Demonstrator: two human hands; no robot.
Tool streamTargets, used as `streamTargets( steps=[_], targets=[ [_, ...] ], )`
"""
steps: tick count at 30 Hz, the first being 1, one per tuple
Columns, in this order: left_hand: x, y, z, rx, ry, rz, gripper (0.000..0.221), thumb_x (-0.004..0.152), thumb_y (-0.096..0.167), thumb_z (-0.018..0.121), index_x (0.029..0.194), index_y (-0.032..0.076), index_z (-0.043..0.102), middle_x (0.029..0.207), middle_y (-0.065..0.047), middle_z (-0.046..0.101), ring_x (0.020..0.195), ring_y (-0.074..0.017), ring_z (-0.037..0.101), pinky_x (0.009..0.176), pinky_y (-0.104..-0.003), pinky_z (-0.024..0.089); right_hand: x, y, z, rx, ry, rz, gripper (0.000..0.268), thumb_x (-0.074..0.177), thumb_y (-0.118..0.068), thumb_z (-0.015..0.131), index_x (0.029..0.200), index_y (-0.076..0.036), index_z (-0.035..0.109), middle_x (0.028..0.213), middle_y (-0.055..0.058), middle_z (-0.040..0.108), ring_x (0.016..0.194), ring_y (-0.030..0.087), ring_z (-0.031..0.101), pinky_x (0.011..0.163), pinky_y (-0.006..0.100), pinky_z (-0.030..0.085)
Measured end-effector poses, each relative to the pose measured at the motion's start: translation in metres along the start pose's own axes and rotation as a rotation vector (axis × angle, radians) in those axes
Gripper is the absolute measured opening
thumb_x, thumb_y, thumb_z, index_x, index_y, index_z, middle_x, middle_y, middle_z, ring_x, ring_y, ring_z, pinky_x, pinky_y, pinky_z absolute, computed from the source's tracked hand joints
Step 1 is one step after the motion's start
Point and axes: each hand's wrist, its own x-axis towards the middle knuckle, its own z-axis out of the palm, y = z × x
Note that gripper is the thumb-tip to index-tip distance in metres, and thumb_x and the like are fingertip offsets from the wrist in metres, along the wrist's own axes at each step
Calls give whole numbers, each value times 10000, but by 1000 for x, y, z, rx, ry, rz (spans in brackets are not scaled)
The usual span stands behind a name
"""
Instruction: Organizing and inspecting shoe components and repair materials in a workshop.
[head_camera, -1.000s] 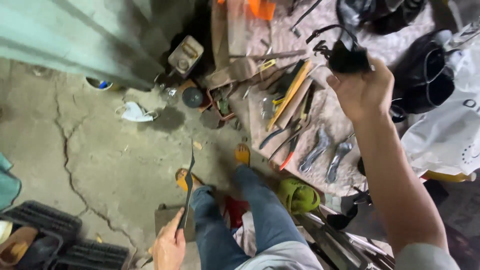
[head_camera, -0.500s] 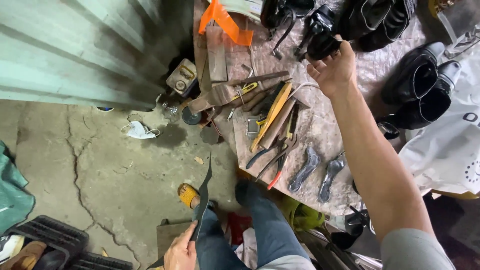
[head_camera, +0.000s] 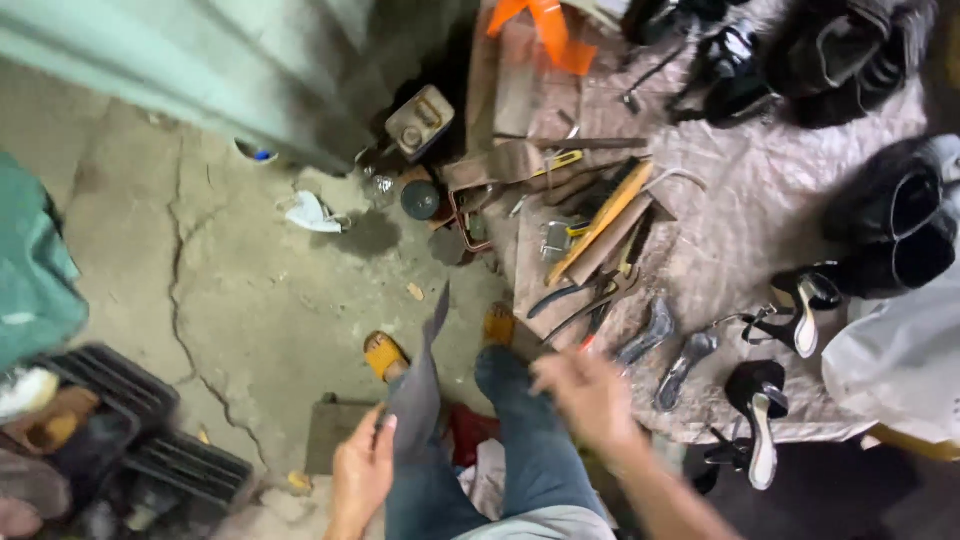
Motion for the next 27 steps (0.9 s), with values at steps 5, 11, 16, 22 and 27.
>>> streamTargets(
  steps=[5, 11, 16, 22, 27],
  targets=[
    [-24, 52, -52, -997, 102, -340, 345, 955, 135, 646, 1252, -25, 721, 1083, -141, 760, 943, -222, 679, 821, -379, 578, -29, 33, 110, 293, -286, -27, 348, 1055, -314, 486, 906, -68, 681, 907, 27, 697, 898, 130, 657, 878, 320, 546],
    [-34, -16, -67, -1303, 287, -452, 631, 836, 159, 801, 491, 163, 273, 421, -39, 360, 423, -179, 453, 490, -341, 447, -26, 13, 173, 760, -582, 902, 789, 855, -613, 493, 1530, -204, 522, 1475, 48, 625, 1328, 243, 592, 1105, 489, 481],
    [-42, -63, -94, -1210, 267, -492, 396, 896, 114, 692, 1266, -21, 648, 1022, -109, 732, 771, -176, 638, 589, -344, 621, -19, -26, 205, 422, -389, 583, 593, 783, -95, 758, 1357, 3, 640, 1268, 180, 723, 1102, 316, 696, 941, 443, 570],
    [-40, -131, -70, -1383, 354, -499, 585, 972, 92, 685, 1494, -13, 442, 803, -151, 611, 547, -252, 710, 583, -361, 641, -29, -14, 243, 299, -444, 286, 389, 733, -20, 882, 1088, -57, 730, 915, 121, 726, 801, 222, 699, 676, 401, 601],
    [-45, -133, -87, -1035, 459, -388, 765, 920, 20, 684, 1586, 66, 310, 1298, -285, 552, 1049, -336, 569, 840, -403, 551, -49, -31, 264, 368, -514, 257, 357, 773, 30, 834, 1084, -63, 685, 912, 148, 741, 818, 268, 741, 714, 421, 613]
  ],
)
